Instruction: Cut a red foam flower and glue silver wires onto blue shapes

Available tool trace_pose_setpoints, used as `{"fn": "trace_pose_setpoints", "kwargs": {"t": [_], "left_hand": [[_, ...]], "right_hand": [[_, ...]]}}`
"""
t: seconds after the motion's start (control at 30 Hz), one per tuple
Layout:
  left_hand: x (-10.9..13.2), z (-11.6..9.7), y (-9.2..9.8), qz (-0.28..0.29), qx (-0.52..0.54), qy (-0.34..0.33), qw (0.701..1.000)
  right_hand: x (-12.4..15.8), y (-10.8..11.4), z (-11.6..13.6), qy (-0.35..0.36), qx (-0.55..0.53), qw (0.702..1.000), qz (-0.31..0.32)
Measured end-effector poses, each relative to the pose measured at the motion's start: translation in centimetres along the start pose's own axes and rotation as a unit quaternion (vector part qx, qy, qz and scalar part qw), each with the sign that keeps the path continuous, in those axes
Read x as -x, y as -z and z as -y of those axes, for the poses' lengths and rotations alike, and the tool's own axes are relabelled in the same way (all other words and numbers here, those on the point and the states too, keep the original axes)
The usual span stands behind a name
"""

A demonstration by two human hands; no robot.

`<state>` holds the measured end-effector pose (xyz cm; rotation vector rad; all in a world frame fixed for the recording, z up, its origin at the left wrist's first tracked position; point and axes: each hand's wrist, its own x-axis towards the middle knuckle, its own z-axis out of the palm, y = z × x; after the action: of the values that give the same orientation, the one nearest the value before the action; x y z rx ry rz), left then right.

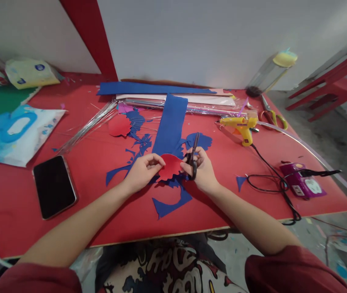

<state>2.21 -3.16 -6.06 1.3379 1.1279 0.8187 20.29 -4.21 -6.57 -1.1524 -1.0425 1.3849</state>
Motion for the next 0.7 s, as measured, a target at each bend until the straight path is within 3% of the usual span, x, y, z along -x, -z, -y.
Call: {"fn": "trace_pose_setpoints", "kwargs": {"t": [0.23,0.4,0.53,0.7], "left_hand": [[1.0,0.6,-0.5,-0.050,0.051,0.033,0.997],[1.2,1.1,-0.8,-0.050,0.080,0.028,0.995],[1.1,1.6,-0.6,-0.027,0.084,0.026,0.996],[1.0,1.2,-0.3,0.044,0.024,-0.005,0.999]], "right_hand": [[-0.1,-0.2,-0.3,0.003,0.017,1.000,-0.020],[-0.2,-0.4,-0.2,-0.004,0.014,0.999,-0.039],[-0.3,-0.5,-0.1,0.000,0.021,0.999,-0.044],[-0.1,-0.5,-0.1,0.009,0.042,0.999,-0.029]]}}
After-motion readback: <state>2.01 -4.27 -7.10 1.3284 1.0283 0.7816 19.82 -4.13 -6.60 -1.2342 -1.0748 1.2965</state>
